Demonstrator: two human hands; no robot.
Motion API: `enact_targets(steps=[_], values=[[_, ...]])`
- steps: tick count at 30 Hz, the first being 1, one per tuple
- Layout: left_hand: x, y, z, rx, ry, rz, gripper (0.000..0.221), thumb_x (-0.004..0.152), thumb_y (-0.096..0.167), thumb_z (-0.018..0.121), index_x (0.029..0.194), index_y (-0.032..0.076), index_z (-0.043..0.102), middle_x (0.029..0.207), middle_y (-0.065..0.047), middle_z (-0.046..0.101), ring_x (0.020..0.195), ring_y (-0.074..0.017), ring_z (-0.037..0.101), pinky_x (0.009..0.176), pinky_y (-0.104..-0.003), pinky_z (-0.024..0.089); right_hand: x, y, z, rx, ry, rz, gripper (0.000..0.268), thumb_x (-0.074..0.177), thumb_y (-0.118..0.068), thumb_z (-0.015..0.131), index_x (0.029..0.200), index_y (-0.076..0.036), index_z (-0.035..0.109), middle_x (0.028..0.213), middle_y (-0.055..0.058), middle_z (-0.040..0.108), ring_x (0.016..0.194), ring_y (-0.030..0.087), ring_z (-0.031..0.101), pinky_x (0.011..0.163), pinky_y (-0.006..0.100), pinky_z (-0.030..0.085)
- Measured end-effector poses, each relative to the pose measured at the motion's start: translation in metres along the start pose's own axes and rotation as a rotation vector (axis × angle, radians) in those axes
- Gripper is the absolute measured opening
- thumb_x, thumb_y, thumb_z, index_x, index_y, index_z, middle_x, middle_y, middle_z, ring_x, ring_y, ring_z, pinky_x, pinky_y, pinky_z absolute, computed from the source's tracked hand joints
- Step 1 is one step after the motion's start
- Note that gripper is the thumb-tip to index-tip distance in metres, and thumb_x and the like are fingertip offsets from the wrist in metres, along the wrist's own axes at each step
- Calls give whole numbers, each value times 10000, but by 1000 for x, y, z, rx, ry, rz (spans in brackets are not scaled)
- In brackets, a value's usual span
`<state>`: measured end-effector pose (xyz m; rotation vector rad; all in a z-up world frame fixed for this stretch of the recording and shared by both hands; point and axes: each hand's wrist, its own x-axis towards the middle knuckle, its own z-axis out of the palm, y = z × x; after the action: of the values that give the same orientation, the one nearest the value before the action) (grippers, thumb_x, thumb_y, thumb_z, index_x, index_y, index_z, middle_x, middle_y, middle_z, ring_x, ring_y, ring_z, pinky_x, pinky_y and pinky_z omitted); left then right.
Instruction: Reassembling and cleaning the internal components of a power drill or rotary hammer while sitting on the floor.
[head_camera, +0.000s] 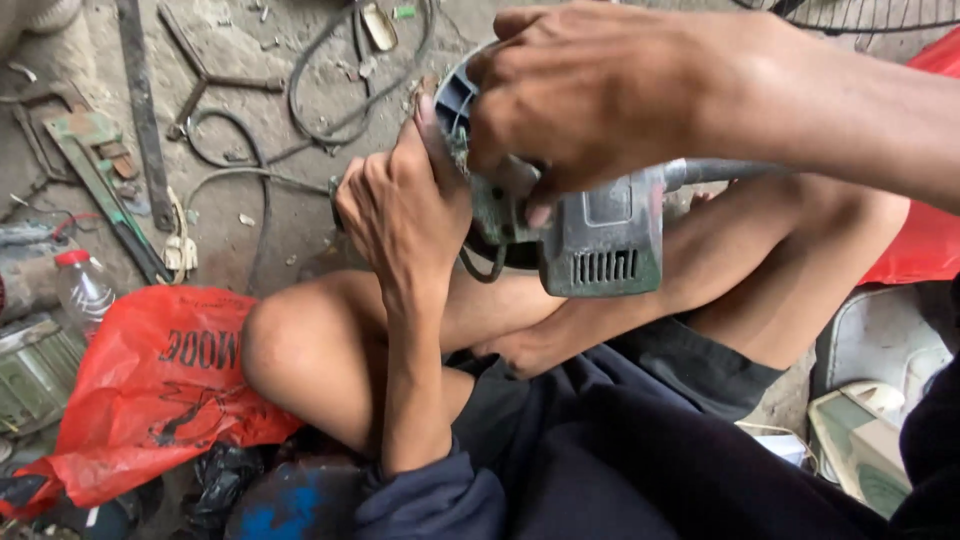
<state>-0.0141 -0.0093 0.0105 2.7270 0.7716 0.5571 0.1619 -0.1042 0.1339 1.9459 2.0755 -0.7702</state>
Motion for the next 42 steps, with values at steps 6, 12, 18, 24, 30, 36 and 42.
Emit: enact_targets(steps=[6, 12, 18, 24, 30, 36, 42], values=[[0, -3, -5, -13, -6, 54, 343, 1184, 242, 643, 1409, 126, 873, 722, -164, 736, 643, -408, 669, 776, -489, 543, -18, -12, 45, 131, 84, -110, 485, 845, -610, 938, 1167, -269, 815, 1076, -21, 788, 1162, 294, 694, 1230, 561, 477], [-10, -6, 6, 34, 6, -2, 431, 1225, 365, 582, 1277, 89, 909, 806, -211, 778, 769, -436, 721, 934, -534, 563, 6, -10, 1, 27, -115, 121, 311, 726, -539, 1068, 935, -364, 918, 954, -150, 904, 1096, 189, 768, 1317, 502, 431], [-13, -2, 0, 85, -34, 32, 382, 1232, 312, 620, 1517, 186, 840, 783, -147, 802, 717, -365, 717, 895, -466, 558, 4, -19, 13, 89, -173, 52, 314, 761, -575, 1030, 974, -379, 905, 994, -198, 919, 1226, 145, 753, 1483, 612, 283], [-10, 1, -3, 93, -7, 31, 434, 1248, 323, 555, 1229, 92, 922, 719, -166, 769, 623, -393, 682, 826, -499, 568, 0, -25, 8, 59, -251, 45, 292, 878, -613, 943, 1068, -396, 895, 1051, -178, 911, 1183, 176, 745, 1353, 514, 380], [-9, 1, -4, 73, -47, 19, 375, 1217, 299, 589, 1219, 98, 905, 725, -178, 768, 621, -411, 681, 827, -526, 571, -12, -25, 30, -29, -176, -117, 476, 897, -650, 905, 1183, -272, 869, 1208, -78, 874, 1220, 287, 752, 1358, 615, 399], [-11, 2, 1, 76, 53, 25, 405, 1223, 325, 586, 1276, 120, 932, 754, -178, 761, 723, -401, 702, 876, -512, 582, -8, -37, 27, 15, -81, -71, 316, 788, -521, 1036, 902, -255, 906, 1150, -29, 875, 1302, 266, 713, 1341, 572, 425], [-8, 0, 7, 65, 20, 18, 454, 1246, 368, 514, 1454, 196, 879, 820, -191, 798, 773, -406, 721, 901, -489, 569, -14, -38, 24, -1, -45, -98, 377, 791, -520, 1007, 1029, -260, 872, 1055, -50, 865, 1198, 231, 706, 1244, 539, 419]])
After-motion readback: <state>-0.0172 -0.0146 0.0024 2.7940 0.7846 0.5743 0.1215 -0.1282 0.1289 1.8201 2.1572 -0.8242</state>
